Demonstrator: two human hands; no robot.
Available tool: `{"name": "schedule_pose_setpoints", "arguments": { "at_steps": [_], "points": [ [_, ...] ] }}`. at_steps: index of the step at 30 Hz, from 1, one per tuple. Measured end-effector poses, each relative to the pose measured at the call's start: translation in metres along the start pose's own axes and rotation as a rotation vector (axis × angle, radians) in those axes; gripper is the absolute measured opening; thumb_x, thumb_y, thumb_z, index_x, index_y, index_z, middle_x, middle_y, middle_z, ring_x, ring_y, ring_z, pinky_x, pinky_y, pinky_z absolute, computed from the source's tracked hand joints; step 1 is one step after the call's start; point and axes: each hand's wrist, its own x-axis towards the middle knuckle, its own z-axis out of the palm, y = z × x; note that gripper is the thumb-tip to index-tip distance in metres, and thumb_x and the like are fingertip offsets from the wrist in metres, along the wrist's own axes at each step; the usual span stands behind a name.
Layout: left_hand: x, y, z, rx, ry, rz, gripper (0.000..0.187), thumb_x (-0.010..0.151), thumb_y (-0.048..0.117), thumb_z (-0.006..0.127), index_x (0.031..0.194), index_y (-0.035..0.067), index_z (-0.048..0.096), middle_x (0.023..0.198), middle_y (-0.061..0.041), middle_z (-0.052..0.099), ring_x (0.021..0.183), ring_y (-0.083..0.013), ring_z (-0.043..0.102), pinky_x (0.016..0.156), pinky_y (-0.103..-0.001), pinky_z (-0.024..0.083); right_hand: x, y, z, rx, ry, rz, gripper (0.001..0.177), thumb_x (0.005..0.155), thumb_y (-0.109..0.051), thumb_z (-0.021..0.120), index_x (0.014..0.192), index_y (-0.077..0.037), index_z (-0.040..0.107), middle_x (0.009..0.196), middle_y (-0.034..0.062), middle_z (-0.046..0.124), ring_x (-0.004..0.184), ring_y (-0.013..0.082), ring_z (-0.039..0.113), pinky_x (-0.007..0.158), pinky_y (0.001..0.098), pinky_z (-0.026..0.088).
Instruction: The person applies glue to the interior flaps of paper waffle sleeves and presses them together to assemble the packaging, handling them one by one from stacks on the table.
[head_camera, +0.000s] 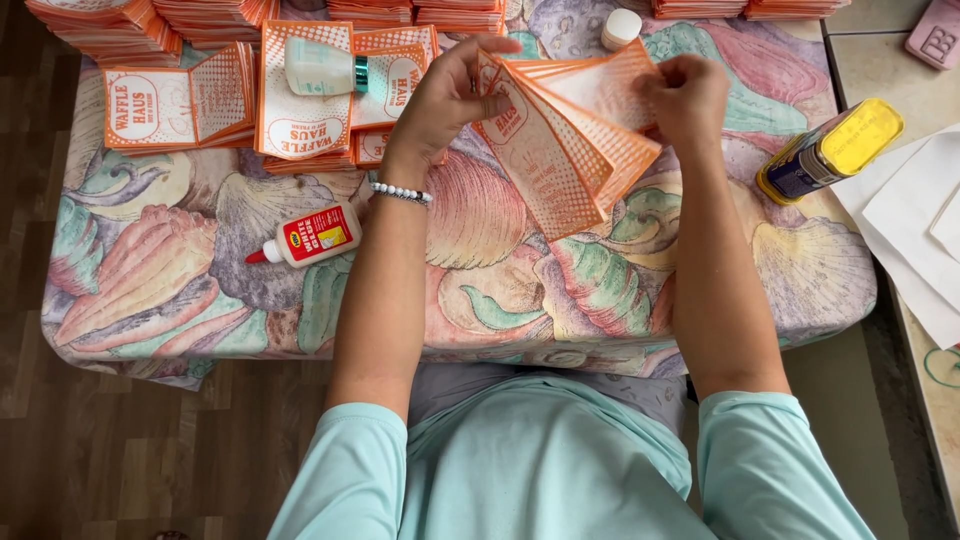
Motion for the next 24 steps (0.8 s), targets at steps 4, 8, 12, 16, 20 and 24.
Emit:
{"name": "schedule_pose_setpoints", "arguments": {
  "at_steps": [4,8,12,16,20,24],
  "points": [
    [0.001,-0.013,-0.006,0.080,0.049,-0.022,0.015,0.097,0.004,0.077,0.094,0.015,0.067,0.080,0.009,0.045,0.078,-0.0041,0.044,0.071,-0.018,0.038,-0.009,0.009,-0.013,0.203,0.158,-0.174,0.019,0.099,-0.004,0.089,0.085,-0.009,0.077,0.071,-0.0036,0.067,0.061,0.0053,0.054,0.051,0.0235,0.047],
    [0.005,-0.033,-0.007,0.078,0.131,0.067,0.018,0.098,0.006,0.078,0.101,0.022,0.071,0.160,-0.010,0.039,0.157,-0.0325,0.030,0.123,-0.053,0.041,-0.028,-0.014,-0.028,0.859,-0.132,-0.076,0.013,0.099,-0.004,0.080,0.092,-0.011,0.072,0.085,-0.0009,0.072,0.074,0.0061,0.061,0.066,0.0208,0.052],
    [0.008,-0.024,0.011,0.047,0.151,0.048,0.009,0.098,0.008,0.074,0.103,0.012,0.068,0.122,-0.010,0.075,0.100,-0.0119,0.068,0.081,-0.025,0.056,-0.026,-0.012,-0.027,0.735,-0.346,-0.143,0.052,0.082,0.007,0.031,0.102,-0.005,0.078,0.102,0.0109,0.077,0.089,0.0206,0.073,0.073,0.0333,0.060],
    [0.008,-0.024,0.010,0.124,0.212,0.079,0.011,0.095,0.010,0.079,0.098,0.015,0.070,0.092,0.002,0.069,0.085,-0.0083,0.059,0.075,-0.022,0.049,-0.025,-0.030,-0.022,0.574,-0.049,-0.047,0.020,0.110,-0.025,0.061,0.103,-0.012,0.075,0.092,0.0020,0.073,0.067,0.0074,0.058,0.058,0.0210,0.047],
    [0.005,-0.019,0.010,0.027,0.130,0.128,0.027,0.093,-0.004,0.079,0.107,0.014,0.065,0.105,-0.002,0.068,0.091,-0.0118,0.064,0.077,-0.026,0.061,-0.009,0.001,-0.005,0.150,-0.101,-0.114,0.026,0.092,-0.027,0.094,0.097,-0.007,0.077,0.078,0.0003,0.070,0.065,0.0080,0.062,0.049,0.0249,0.048],
    [0.003,-0.025,0.004,-0.023,0.073,0.128,0.060,0.093,-0.011,0.082,0.138,0.016,0.053,0.111,-0.011,0.074,0.093,-0.0174,0.069,0.080,-0.031,0.061,-0.027,-0.025,-0.022,0.260,-0.007,0.097,0.007,0.097,-0.009,0.082,0.094,-0.008,0.076,0.085,0.0031,0.075,0.058,0.0160,0.073,0.037,0.0278,0.066]
  ]
}}
